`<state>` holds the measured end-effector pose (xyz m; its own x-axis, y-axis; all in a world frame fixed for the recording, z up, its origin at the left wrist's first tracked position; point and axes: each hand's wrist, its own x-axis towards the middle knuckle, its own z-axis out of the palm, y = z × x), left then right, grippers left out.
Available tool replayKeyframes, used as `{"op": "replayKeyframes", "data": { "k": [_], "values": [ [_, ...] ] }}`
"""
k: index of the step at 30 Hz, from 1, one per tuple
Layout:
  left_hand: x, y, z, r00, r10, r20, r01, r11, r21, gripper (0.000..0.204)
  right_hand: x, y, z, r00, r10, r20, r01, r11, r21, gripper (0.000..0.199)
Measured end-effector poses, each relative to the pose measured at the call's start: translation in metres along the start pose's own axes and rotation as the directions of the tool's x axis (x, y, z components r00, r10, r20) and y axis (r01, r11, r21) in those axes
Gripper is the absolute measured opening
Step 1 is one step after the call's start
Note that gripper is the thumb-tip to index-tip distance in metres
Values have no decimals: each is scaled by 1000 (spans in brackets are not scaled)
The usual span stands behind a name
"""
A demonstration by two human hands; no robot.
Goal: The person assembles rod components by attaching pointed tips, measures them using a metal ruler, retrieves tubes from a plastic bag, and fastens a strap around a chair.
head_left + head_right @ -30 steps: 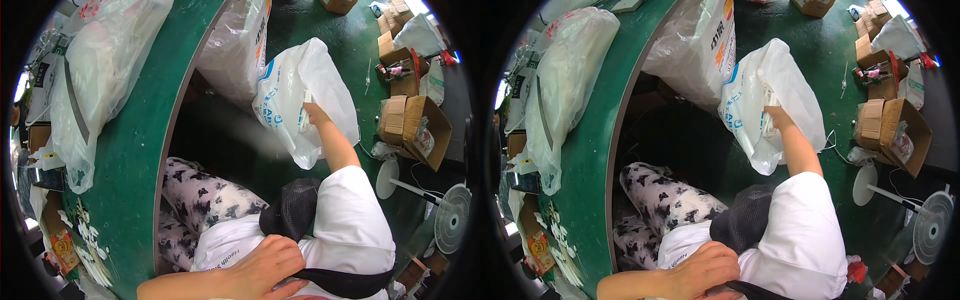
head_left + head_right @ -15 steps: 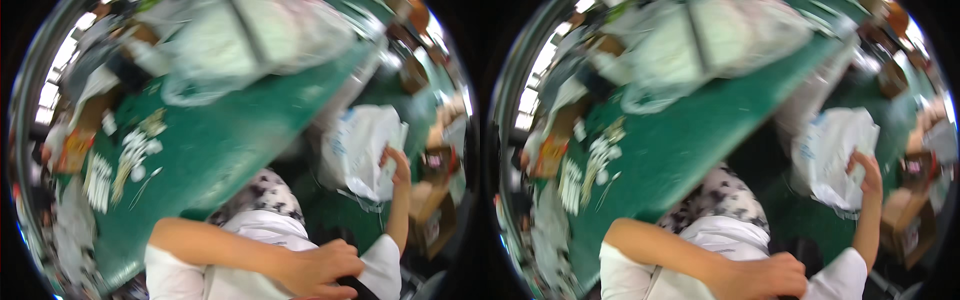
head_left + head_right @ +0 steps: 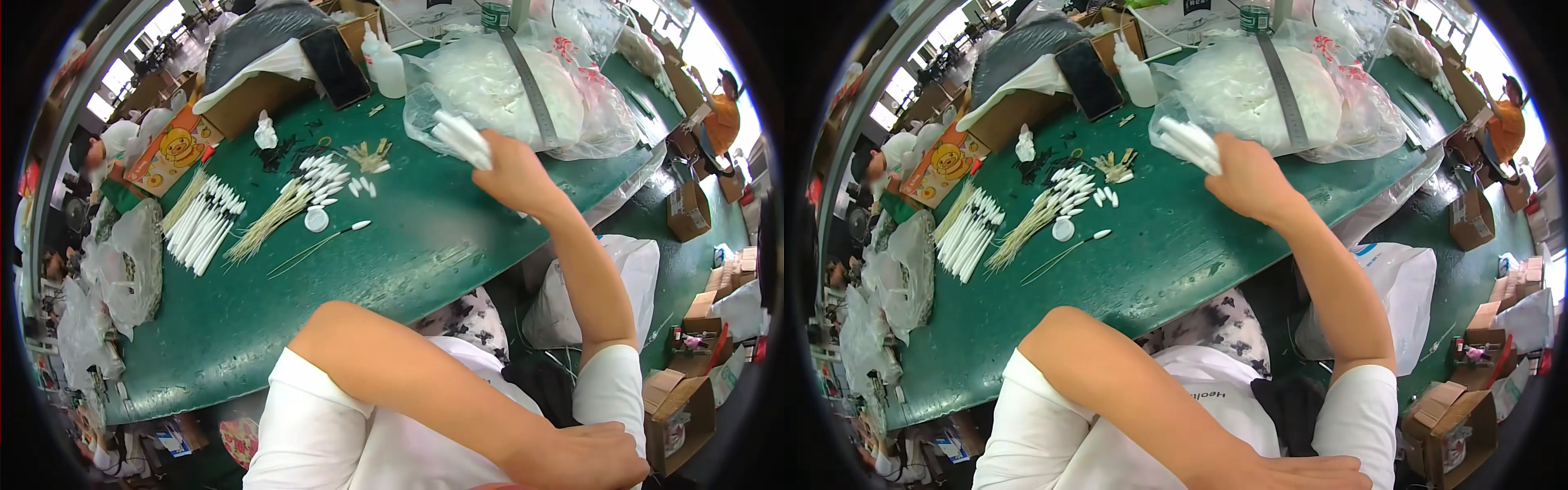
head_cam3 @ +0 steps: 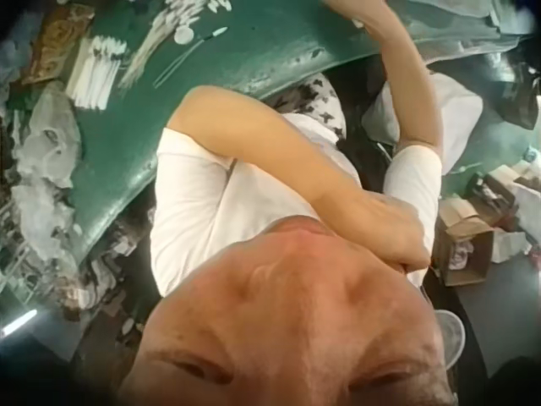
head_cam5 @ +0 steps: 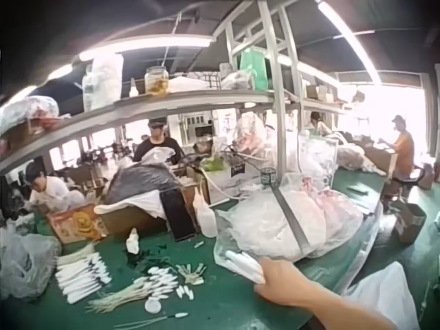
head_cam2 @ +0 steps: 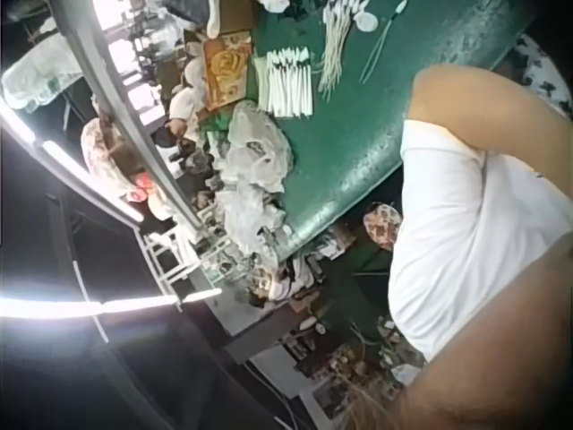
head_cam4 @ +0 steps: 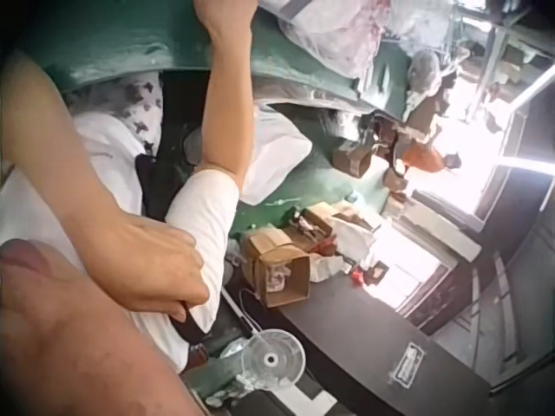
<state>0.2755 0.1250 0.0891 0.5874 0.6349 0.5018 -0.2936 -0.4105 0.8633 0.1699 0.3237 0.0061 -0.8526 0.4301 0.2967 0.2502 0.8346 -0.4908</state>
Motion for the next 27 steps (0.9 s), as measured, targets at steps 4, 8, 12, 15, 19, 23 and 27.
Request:
{"op": "replayKeyframes", "data": {
  "k": [4,8,12,15,19,23,27],
  "values": [
    [-6,14,-2,995,-84,60,82,996,45,22,26,-5,35,997,70,28,-61,969,-240,29],
    [-4,13,-7,949,-190,-253,145,972,-186,17,27,1,52,994,23,-112,-72,887,-457,54],
    [4,8,-8,906,-358,-226,285,910,-299,18,11,-5,51,971,-54,-231,-63,880,-471,62],
    [7,0,4,924,-332,-190,224,873,-434,23,-5,-7,26,875,-197,-442,42,941,-336,54],
    [9,-11,-33,807,-556,-198,313,688,-655,19,-37,-1,1,747,-125,-653,-24,976,-214,31],
    [24,-29,-21,898,-418,-136,282,785,-552,17,-102,9,-25,618,734,-282,-276,539,796,26],
    [37,-41,5,890,-436,-132,365,856,-366,18,-170,64,-5,498,830,252,-204,-171,964,20]
  ]
}}
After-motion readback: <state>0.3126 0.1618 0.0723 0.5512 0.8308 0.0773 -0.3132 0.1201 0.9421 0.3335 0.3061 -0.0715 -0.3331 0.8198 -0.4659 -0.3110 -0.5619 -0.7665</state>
